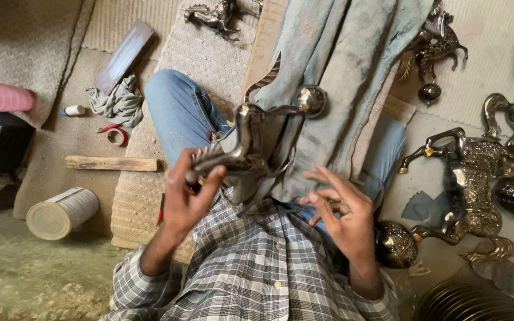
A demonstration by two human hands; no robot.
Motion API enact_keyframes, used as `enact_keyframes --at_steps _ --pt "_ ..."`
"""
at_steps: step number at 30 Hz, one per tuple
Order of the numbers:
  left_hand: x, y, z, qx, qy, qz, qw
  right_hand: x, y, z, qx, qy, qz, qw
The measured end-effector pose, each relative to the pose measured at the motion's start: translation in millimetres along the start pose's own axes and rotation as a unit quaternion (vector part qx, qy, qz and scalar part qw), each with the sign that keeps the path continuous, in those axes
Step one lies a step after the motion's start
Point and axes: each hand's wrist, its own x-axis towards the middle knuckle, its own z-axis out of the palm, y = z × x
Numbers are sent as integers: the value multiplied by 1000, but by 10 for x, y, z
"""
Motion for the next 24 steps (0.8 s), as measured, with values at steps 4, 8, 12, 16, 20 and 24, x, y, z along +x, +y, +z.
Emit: enact_keyframes --at_steps 4,8,12,16,20,24 --pt "-203 122 378 26 18 118 993 72 19 222 -203 31 -187 961" --pt "-236 198 436 11 5 9 1000 183 -18 428 -318 90 -232 915" --pt "-180 290 368 68 11 -15 998 218 -153 415 -280 90 -207 933" --pt "-173 284 342 57 -3 42 998 232 -199 402 -279 90 -192 937" --pt "-207 102 221 70 -60 39 995 146 -45 379 -258 90 -199 941" --pt "-206 -86 31 48 -52 43 997 -198 219 252 -232 78 -279 928"
